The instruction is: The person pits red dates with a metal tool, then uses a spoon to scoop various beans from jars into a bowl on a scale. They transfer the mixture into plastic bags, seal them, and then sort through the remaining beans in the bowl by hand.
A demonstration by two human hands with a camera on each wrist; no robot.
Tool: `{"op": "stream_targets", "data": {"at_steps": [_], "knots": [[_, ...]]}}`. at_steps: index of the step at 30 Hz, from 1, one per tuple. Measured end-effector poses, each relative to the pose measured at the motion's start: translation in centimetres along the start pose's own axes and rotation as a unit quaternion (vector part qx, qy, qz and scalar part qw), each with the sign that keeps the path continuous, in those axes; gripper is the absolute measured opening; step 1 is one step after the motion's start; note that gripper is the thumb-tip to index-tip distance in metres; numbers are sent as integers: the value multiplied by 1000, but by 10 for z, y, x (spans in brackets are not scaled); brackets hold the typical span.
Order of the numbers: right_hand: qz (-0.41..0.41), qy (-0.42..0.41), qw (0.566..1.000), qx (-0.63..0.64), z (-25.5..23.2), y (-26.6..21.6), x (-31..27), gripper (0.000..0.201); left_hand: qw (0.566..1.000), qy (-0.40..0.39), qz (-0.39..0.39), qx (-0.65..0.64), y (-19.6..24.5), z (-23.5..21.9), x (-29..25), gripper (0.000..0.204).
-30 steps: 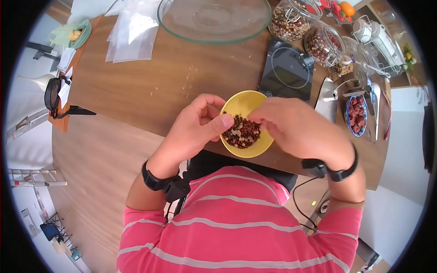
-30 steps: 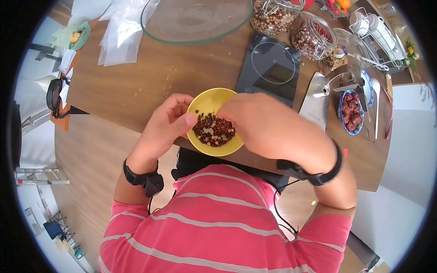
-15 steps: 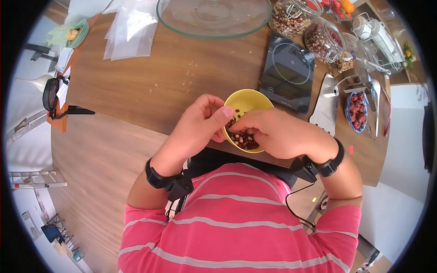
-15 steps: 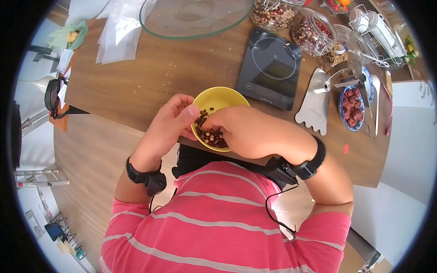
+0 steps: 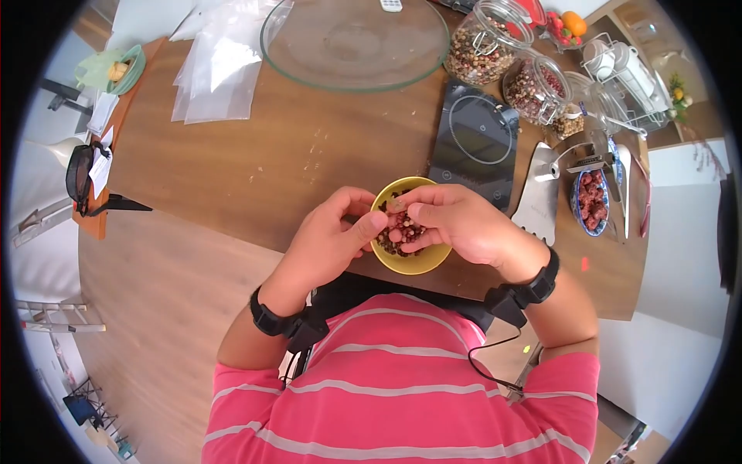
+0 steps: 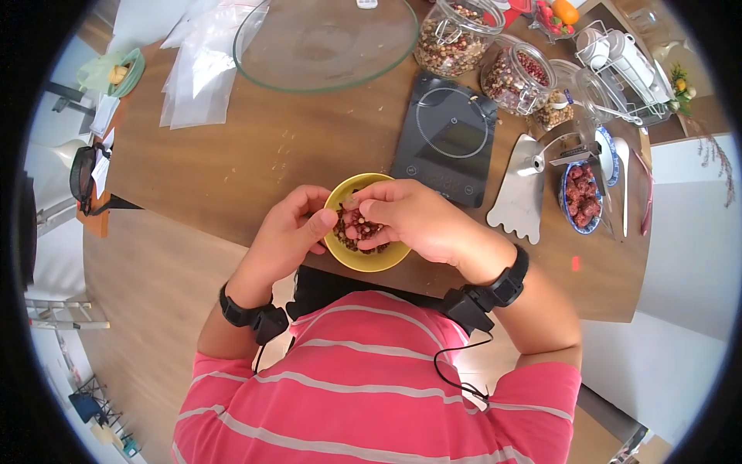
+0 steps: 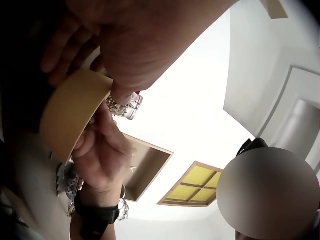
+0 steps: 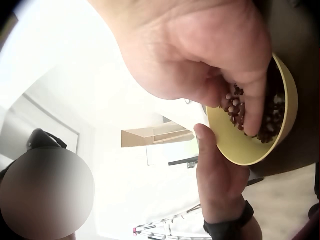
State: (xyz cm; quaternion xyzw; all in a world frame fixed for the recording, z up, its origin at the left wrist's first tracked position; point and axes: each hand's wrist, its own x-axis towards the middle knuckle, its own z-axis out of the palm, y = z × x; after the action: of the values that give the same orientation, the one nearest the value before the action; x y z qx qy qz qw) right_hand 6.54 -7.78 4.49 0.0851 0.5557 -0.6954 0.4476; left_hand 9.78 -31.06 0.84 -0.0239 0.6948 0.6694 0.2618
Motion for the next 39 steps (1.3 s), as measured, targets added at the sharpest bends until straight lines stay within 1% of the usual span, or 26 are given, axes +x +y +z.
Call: {"op": "stream_targets", "data": {"at_steps": [2,6,8,9,11,12,14,15,16,17,18,20,24,26,27,29,30,32,33,35,36,38,39], "knots": [[-15,28,999,23,3,-2,-2,31,1000,-3,-1,-10,0,-1,2,44],[-24,52,998,17,7,-6,-7,33,1000,10,0,-21,-5,0,2,44],[-38,22,994,-103,5,-3,-5,27,1000,18,6,-12,-5,2,0,43],[-38,21,994,-104,6,-3,-6,27,1000,24,10,-3,-5,3,-1,42],[-47,49,979,-190,10,-3,-10,24,1000,24,13,-4,-6,3,-1,41],[-46,47,979,-191,13,-3,-12,24,1000,24,15,-4,-7,3,-1,41],[-101,94,925,-354,15,-2,-16,28,1000,20,14,-11,-7,2,-1,41],[-102,90,926,-353,15,0,-16,28,1000,13,15,-17,-7,0,-1,41],[-196,116,854,-469,14,3,-17,27,1000,15,14,-16,-7,-1,-1,41],[-284,141,757,-571,14,5,-18,26,999,7,10,-31,-7,-2,0,41],[-285,141,757,-571,15,6,-19,26,999,-2,7,-47,-7,-3,1,41],[-333,174,730,-571,16,8,-22,23,999,-6,8,-43,-6,-3,0,41],[-341,202,732,-555,19,3,-27,24,999,-10,12,-35,-6,-3,0,41],[-316,189,771,-520,16,4,-29,27,999,-15,12,-38,-6,-3,0,41],[-316,189,771,-520,16,4,-29,27,999,-21,12,-42,-6,-3,0,41],[-235,186,841,-451,16,3,-28,28,999,-20,13,-40,-7,-3,1,41],[-236,187,840,-451,15,2,-28,28,999,-20,13,-39,-6,-3,1,41],[-143,167,927,-304,11,-1,-27,30,999,-17,11,-32,-3,-2,0,40],[-143,169,926,-304,9,-3,-28,30,1000,-14,6,-26,-2,-2,0,40],[-93,131,960,-229,5,-6,-28,37,999,-26,-4,-21,-2,-3,0,38],[-94,133,960,-229,3,-6,-29,37,999,-36,-14,-14,-2,-4,0,36],[-69,82,978,-179,1,-8,-31,42,999,-38,-17,-15,-1,-4,1,36],[-69,85,978,-180,0,-8,-31,42,999,-37,-22,-16,-2,-5,1,36]]}}
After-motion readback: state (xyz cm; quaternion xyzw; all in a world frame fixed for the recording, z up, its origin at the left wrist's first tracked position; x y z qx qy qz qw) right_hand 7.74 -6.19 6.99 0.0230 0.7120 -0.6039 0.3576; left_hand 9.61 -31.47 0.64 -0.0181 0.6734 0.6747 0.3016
